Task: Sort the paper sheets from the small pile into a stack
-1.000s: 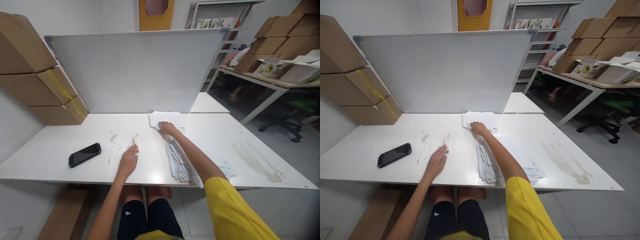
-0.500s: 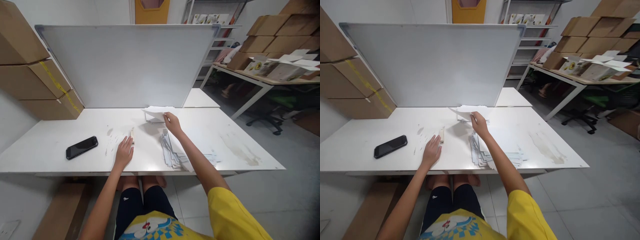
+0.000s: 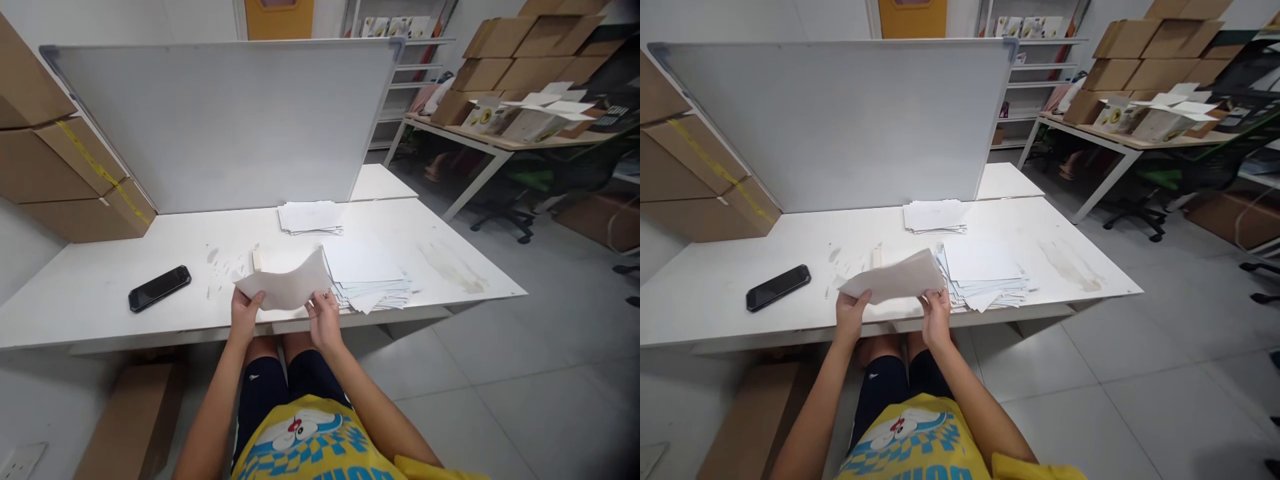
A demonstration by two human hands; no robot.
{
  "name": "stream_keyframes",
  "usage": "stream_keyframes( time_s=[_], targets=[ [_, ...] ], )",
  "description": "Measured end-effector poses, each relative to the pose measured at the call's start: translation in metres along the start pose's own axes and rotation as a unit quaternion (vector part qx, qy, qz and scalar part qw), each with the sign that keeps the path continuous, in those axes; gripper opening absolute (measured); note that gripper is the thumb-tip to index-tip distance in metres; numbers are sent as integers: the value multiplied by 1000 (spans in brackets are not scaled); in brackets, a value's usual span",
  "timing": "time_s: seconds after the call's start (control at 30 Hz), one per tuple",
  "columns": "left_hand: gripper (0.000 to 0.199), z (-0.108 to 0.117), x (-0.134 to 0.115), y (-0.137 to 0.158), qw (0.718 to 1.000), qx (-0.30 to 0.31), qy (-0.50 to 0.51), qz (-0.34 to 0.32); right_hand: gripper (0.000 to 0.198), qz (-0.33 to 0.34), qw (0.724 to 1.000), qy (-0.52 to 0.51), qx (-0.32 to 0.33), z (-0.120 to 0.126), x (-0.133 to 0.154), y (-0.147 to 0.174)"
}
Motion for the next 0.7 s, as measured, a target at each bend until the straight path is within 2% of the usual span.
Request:
stream_keyframes(
  time_s=[0.1,0.17,0.23,0.3,0.43,0.5,0.6,0.63,0.7],
  targets=[
    [44,21,7,-5,998,-23,-50,-11,29,78,995,60,22,6,7,-8],
    [36,33,17,-8,993,-1,-119,-25,23,122,978,147,83,6,11,-12],
    [32,42,29,-9,979,34,-200,-37,15,127,952,230,158,4,8,-12],
    [33,52,40,-8,964,54,-258,-31,12,123,931,279,199,3,-1,-11],
    [38,72,46,-7,947,31,-319,-8,17,130,931,290,179,8,-20,-10],
    [37,77,41,-9,933,78,-352,-15,22,110,934,291,174,10,-30,-12],
    [35,87,30,-14,894,175,-410,-46,28,89,931,309,171,12,-40,-12],
    [34,94,24,-16,880,186,-433,-62,28,87,931,315,163,14,-42,-12],
    [32,118,12,-22,854,164,-485,-89,29,84,933,320,140,17,-42,-12]
  ],
)
Point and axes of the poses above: each hand's wrist, its own y-axis away from the middle knuckle, its own z-axis out of the back of the hand, x = y × z, the point moved 3 cm from there along -y, towards the middle knuckle, and after that the axes turned 3 degrees about y, right-handed, at the moved point
